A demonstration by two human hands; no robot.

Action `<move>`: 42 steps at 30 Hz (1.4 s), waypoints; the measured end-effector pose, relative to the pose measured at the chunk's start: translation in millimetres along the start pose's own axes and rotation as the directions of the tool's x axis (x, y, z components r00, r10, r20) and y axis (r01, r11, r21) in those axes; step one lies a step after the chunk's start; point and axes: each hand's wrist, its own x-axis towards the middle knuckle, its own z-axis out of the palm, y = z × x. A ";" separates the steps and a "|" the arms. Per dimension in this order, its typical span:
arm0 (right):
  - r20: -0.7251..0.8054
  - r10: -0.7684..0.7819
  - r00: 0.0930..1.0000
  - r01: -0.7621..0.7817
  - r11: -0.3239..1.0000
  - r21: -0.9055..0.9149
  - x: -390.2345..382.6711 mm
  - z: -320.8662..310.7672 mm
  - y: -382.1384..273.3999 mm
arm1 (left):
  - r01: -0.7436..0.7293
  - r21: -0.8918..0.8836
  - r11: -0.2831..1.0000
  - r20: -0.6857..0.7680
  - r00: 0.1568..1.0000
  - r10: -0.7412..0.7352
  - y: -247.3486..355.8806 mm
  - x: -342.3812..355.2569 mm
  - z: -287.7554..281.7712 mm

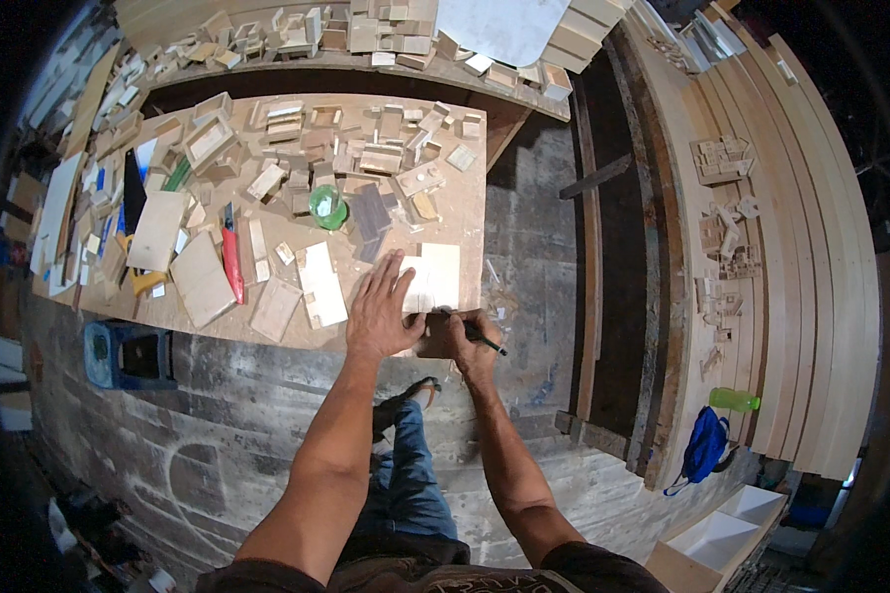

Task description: The person marks a wood piece with a pencil, holds it against a wooden block on a workbench, and cuts a section off using a handsaw. They then place the cut wood piece onto a small wooden assembly.

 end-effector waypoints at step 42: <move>-0.033 0.180 0.983 -0.166 0.953 0.253 44.5 16.2 -7.0 | 0.005 -0.019 1.000 -0.023 1.000 -0.006 -0.4 -0.6 -0.6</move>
